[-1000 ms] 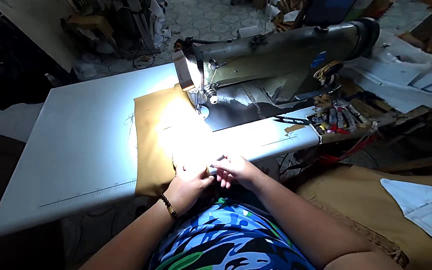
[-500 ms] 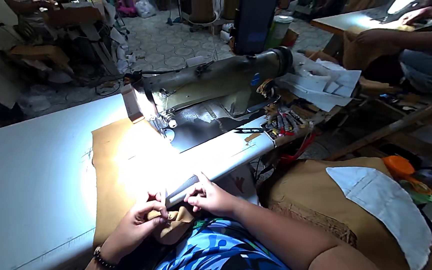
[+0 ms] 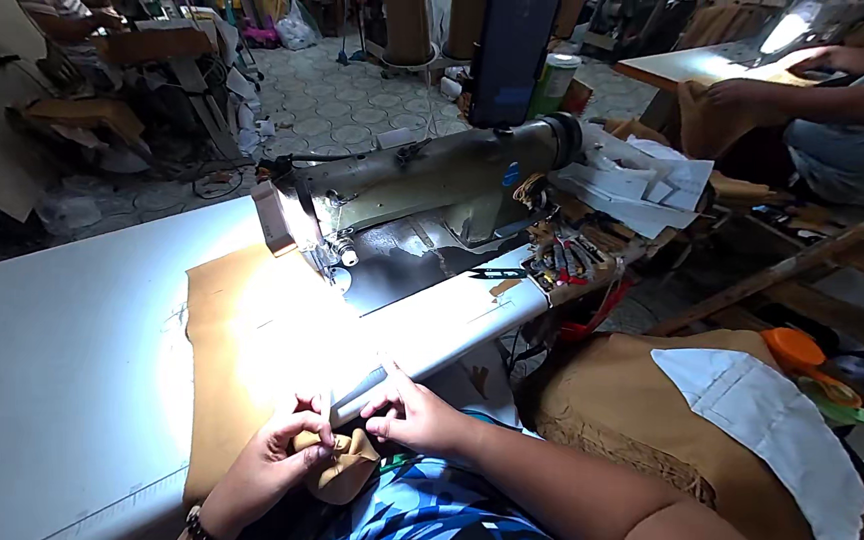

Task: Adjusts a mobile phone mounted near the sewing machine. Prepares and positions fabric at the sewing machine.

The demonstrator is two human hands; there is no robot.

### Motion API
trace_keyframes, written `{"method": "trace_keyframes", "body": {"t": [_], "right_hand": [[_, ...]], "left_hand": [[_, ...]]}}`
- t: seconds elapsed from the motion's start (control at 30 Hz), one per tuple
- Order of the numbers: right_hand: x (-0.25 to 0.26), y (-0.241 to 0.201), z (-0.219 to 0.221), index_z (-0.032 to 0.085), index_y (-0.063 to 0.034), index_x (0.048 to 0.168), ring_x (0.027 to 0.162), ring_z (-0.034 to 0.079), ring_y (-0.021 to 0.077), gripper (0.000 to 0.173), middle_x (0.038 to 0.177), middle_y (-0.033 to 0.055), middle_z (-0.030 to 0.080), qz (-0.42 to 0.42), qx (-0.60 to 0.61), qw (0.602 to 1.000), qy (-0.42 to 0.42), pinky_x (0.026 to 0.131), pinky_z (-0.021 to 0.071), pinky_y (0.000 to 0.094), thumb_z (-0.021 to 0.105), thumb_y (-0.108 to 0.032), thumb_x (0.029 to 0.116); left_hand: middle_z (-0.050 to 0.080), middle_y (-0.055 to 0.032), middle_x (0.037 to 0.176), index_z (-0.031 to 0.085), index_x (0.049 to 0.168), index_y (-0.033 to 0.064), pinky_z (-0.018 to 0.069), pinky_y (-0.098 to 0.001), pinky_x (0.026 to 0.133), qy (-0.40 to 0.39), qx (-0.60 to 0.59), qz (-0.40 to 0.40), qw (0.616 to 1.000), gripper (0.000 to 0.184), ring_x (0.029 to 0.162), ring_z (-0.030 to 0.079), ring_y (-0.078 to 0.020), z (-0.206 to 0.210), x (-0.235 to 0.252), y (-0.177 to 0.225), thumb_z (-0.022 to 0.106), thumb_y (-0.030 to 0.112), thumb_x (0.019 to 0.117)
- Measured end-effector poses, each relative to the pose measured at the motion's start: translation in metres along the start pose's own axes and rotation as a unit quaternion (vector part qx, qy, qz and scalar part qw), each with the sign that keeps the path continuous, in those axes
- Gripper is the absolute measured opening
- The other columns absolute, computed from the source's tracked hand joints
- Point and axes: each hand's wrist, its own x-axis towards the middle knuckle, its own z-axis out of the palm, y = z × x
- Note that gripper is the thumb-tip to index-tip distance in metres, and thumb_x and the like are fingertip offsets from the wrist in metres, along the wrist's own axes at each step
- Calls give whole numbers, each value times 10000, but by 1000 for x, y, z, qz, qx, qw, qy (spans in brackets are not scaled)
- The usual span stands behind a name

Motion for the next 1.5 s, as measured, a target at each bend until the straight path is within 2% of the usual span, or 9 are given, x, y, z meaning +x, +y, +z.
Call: {"method": "trace_keyframes", "body": {"t": [0.13,0.23,0.37,0.47,0.63,0.8,0.9,0.97,1.5], "right_hand": [[24,-7,2,288,103,1476,760,686,65,611,944,53,695,46,103,993,-46,738,584,249,589,-176,1024],[31,-16,1,620,-21,1017,678,660,14,270,794,-58,697,108,140,982,-69,692,559,216,446,-213,1091],[28,-12,-5,520,-73,1140,674,703,82,232,798,0,723,174,243,951,-77,688,588,240,362,-242,1123],[21,-6,1,495,-54,1211,657,697,103,198,820,26,720,158,225,959,-66,646,587,249,424,-201,1098],[21,6,9,509,-39,1160,653,711,107,141,738,11,717,103,207,972,-44,642,595,252,483,-131,1056],[21,21,9,437,-51,1212,648,706,91,222,721,-19,702,55,217,973,-48,683,596,239,524,-74,1009],[22,29,9,483,-35,1186,644,693,67,195,712,-45,684,18,194,980,-47,710,600,242,530,-58,998],[22,33,8,480,-39,1155,661,689,59,158,716,-52,671,10,187,981,-58,737,599,251,527,-67,1007],[18,35,4,397,-57,1257,775,727,104,322,787,2,710,-9,246,966,-75,857,593,299,534,-5,970]], "left_hand": [[636,116,1043,743,941,262,496,-122,861,-8,8,7,1000,63,1014,582,37,0,1,0,742,316,909],[644,119,1018,749,923,261,484,-131,880,-12,19,-1,1000,69,1020,579,32,-1,0,2,745,327,900],[629,109,1019,671,936,225,486,-153,886,9,49,-29,998,133,1040,573,35,-1,-2,1,696,340,873],[602,-80,1278,582,1162,14,456,-314,1048,52,128,-135,981,350,1243,544,-105,6,13,13,522,217,883],[688,-176,1122,641,1210,-21,517,-549,922,81,343,-267,897,360,1066,660,-302,10,70,40,544,272,1024],[708,-116,971,694,1154,57,512,-569,825,157,437,-197,863,328,957,677,-306,-1,110,15,624,326,979],[613,-123,1379,581,1452,287,335,-693,1028,109,471,-217,848,558,1341,505,-369,-6,116,-8,529,558,967],[575,-136,1368,526,1492,400,287,-697,1002,93,506,-180,838,598,1319,480,-377,-5,114,-20,491,616,936],[264,-80,1682,427,1544,451,244,-752,1026,18,534,-244,809,723,1476,296,-439,-1,119,-8,514,738,886]]}}
